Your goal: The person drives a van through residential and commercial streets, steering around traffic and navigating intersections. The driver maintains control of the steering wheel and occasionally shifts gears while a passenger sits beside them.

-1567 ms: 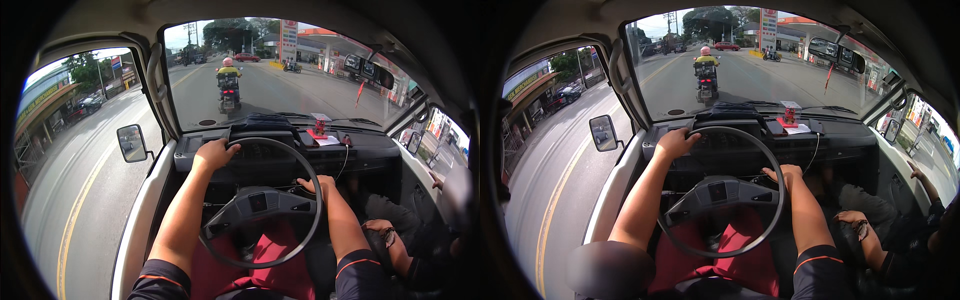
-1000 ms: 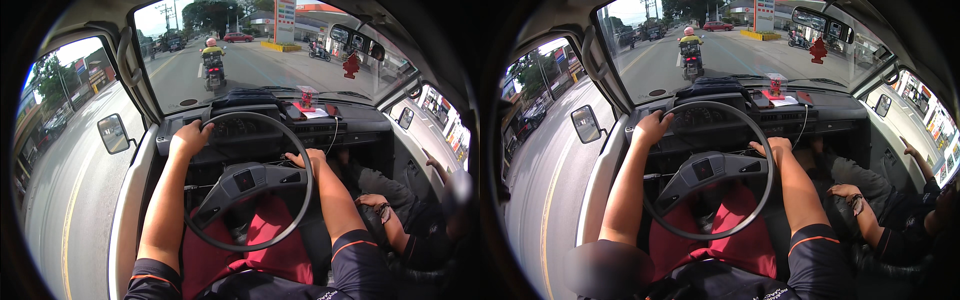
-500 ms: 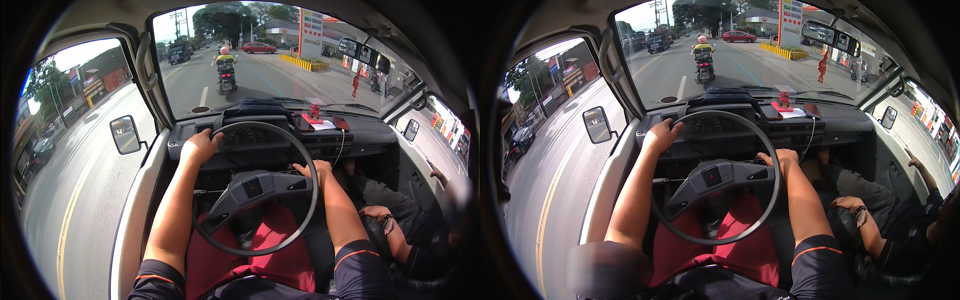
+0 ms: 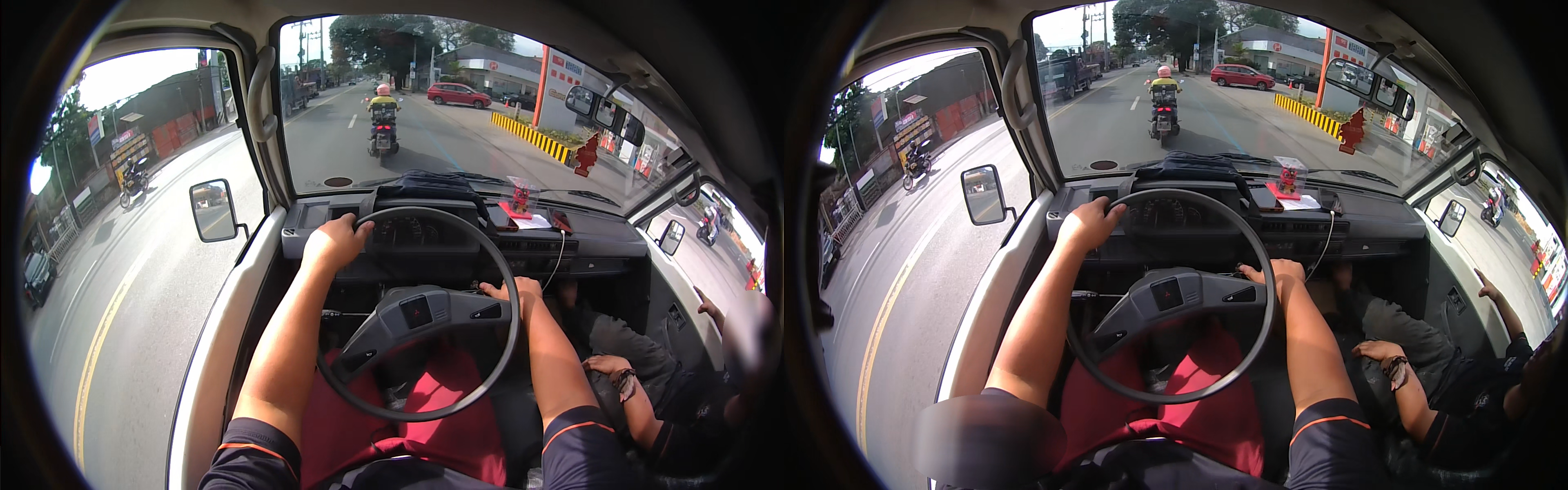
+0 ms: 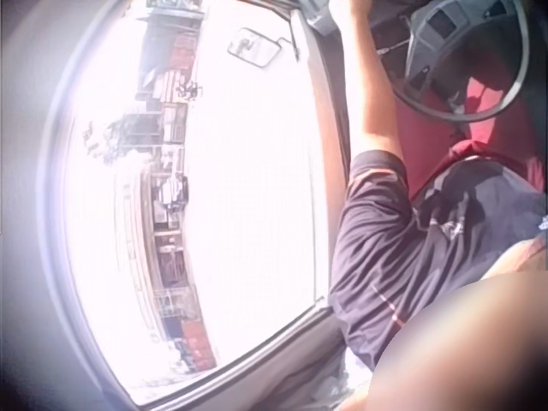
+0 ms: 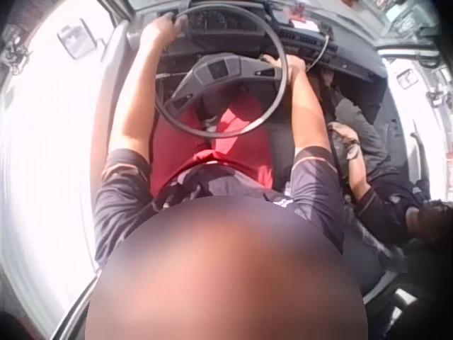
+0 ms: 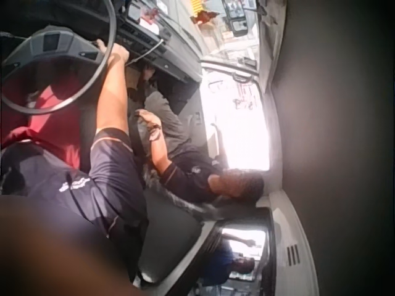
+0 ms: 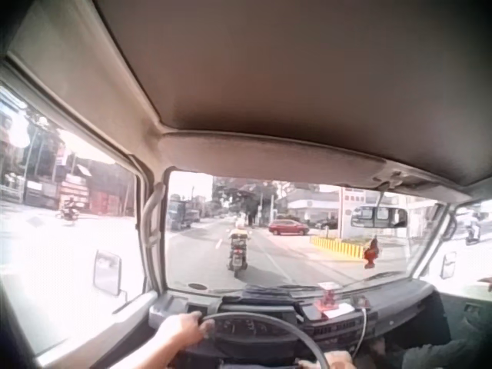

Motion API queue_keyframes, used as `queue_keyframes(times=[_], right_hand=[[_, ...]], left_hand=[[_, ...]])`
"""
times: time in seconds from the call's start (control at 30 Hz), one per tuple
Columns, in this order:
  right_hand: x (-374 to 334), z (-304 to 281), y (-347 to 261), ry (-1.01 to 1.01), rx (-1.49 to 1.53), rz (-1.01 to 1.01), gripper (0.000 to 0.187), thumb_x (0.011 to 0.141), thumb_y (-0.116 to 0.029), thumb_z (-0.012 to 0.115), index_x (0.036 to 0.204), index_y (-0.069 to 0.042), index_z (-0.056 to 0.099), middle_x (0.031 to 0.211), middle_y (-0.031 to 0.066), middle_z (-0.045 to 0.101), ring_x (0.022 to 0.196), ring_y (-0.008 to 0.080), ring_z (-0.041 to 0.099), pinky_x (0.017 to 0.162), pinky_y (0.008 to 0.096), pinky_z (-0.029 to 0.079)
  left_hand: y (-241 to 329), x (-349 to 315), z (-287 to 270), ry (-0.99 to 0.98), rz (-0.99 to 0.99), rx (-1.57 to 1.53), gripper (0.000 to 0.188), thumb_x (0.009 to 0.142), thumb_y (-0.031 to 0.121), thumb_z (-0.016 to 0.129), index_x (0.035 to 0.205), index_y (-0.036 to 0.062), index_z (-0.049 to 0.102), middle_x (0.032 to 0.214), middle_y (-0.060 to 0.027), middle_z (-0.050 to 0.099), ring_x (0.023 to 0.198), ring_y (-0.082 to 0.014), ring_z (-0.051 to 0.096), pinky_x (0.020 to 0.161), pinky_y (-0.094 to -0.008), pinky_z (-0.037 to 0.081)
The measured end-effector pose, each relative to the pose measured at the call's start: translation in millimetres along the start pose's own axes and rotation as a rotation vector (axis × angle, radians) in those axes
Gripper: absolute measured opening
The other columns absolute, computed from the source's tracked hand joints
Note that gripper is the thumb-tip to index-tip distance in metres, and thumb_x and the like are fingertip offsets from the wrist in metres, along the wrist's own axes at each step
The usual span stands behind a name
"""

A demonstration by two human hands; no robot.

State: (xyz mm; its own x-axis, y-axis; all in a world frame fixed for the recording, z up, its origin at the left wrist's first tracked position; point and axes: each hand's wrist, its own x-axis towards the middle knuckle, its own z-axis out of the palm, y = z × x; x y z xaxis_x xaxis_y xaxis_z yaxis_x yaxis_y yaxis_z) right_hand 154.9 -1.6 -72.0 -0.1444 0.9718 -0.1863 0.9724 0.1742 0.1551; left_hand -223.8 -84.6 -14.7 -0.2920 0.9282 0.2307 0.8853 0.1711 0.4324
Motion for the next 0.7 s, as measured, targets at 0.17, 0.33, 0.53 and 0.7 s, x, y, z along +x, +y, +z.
queue_keyframes(times=[0.17,0.33,0.53,0.7], right_hand=[[-1.4,0.1,0.6,-0.003,0.009,-0.015,0.083,0.094,-0.082,0.036,0.12,-0.015,0.077,0.113,0.0103,0.077,0.114,0.0287,0.071,0.09,0.0426,0.057],[-6.0,-1.7,-0.2,0.024,-0.007,-0.033,0.085,0.093,-0.083,0.036,0.114,-0.014,0.079,0.11,0.0117,0.078,0.11,0.03,0.072,0.088,0.042,0.057],[-7.7,1.5,-0.1,0.085,0.0,-0.028,0.083,0.093,-0.083,0.038,0.113,-0.014,0.079,0.11,0.0111,0.078,0.11,0.0301,0.072,0.088,0.0422,0.057],[-3.8,4.4,1.6,0.097,-0.003,-0.03,0.079,0.093,-0.081,0.041,0.112,-0.014,0.079,0.11,0.0109,0.078,0.111,0.0294,0.072,0.088,0.0423,0.057]], left_hand=[[-0.4,-0.7,0.0,0.005,0.006,-0.006,0.059,0.101,0.06,0.051,0.111,0.0048,0.067,0.107,-0.022,0.074,0.106,-0.0425,0.069,0.092,-0.0508,0.054],[-0.1,-1.1,-0.9,0.016,0.015,0.0,0.058,0.101,0.059,0.051,0.111,0.0045,0.067,0.106,-0.0222,0.074,0.105,-0.0429,0.069,0.092,-0.0515,0.054],[1.3,-2.1,-0.4,0.034,0.03,0.01,0.056,0.101,0.058,0.052,0.109,0.0044,0.067,0.105,-0.0225,0.074,0.105,-0.0433,0.069,0.092,-0.052,0.054],[2.7,-1.6,-0.9,0.035,0.051,0.015,0.055,0.101,0.057,0.052,0.108,0.0038,0.067,0.105,-0.0224,0.074,0.104,-0.0434,0.069,0.091,-0.052,0.054]])
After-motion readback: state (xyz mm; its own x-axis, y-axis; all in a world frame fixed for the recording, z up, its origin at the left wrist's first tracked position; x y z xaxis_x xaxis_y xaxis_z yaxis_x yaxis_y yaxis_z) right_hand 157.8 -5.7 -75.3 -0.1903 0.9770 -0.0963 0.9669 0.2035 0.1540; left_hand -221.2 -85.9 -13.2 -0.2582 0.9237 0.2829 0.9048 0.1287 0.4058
